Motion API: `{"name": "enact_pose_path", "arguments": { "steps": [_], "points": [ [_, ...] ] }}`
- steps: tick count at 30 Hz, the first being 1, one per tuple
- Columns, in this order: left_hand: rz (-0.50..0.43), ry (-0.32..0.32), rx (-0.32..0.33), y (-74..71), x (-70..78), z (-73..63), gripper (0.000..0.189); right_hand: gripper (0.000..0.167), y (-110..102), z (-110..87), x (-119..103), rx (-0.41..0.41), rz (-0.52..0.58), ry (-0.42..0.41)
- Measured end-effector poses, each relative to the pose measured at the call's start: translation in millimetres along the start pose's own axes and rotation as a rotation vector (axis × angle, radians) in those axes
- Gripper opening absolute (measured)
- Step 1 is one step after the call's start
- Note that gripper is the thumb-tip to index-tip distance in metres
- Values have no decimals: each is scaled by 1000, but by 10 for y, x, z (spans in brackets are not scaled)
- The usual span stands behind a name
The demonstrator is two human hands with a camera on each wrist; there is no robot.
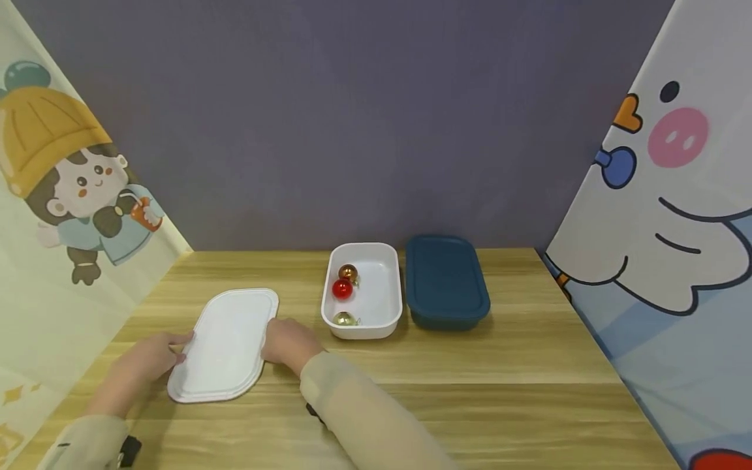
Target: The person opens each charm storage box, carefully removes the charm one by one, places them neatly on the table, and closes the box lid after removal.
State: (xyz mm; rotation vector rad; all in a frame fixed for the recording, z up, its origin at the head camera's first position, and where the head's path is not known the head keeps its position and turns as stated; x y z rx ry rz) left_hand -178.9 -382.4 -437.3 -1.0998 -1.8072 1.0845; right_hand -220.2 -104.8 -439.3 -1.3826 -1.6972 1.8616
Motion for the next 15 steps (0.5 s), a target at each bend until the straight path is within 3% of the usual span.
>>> {"name": "enact_pose_path", "arguments": {
  "steps": [3, 9, 15],
  "points": [
    [8, 21, 10, -30, -116, 69, 53, 69, 50, 116, -39, 16, -9, 3],
    [6, 49, 21, -142, -254, 264, 53, 72, 102, 349, -94, 31, -54, 52],
    [-68, 78, 59, -176, -311, 431, 51, 73, 26, 404, -87, -41, -124, 82]
  ]
}}
Point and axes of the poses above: each hand's wrist, its own z-axis towards the middle knuckle, its own y-axis out of the palm, x = y × z, the point moved 1 cm from there along z, towards the middle knuckle, and after that the axes turned 12 degrees about -y, right-handed, at the moved point
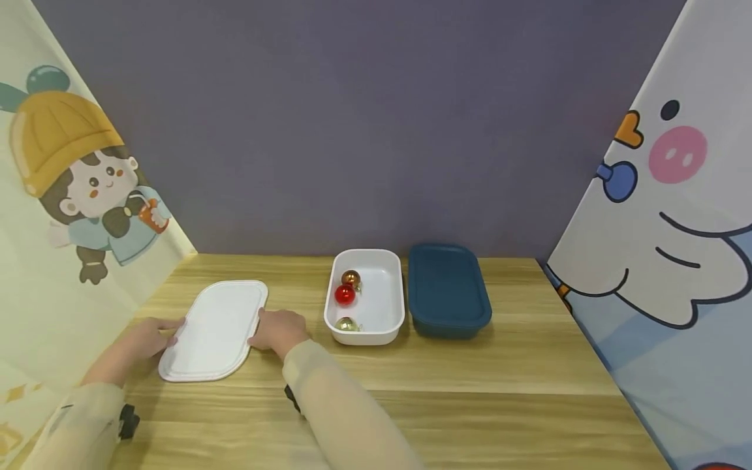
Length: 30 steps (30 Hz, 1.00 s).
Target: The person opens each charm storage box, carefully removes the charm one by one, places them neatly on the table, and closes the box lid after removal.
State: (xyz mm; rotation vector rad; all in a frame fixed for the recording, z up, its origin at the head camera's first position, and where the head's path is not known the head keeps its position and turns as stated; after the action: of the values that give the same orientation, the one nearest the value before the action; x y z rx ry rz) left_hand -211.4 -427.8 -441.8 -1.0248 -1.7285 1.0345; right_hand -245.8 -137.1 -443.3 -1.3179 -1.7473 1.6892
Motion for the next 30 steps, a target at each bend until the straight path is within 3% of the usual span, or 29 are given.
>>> {"name": "enact_pose_path", "arguments": {
  "steps": [4, 8, 13, 20, 30],
  "points": [
    [-27, 33, 37, 25, -130, 84, 50, 73, 18, 6, -8, -22, -62, -2],
    [-117, 35, 0, 27, -259, 112, 53, 71, 74, 26, -71, -17, -149, 10],
    [-201, 26, -18, -15, -298, 130, 60, 75, 53, 32, -99, 3, -236, 54],
    [-146, -7, 24, -16, -396, 156, 54, 89, 106, 72, -101, -4, -246, 65],
    [-100, -75, -11, -44, -467, 255, 55, 92, 193, -2, -97, 44, -202, 11]
  ]
}}
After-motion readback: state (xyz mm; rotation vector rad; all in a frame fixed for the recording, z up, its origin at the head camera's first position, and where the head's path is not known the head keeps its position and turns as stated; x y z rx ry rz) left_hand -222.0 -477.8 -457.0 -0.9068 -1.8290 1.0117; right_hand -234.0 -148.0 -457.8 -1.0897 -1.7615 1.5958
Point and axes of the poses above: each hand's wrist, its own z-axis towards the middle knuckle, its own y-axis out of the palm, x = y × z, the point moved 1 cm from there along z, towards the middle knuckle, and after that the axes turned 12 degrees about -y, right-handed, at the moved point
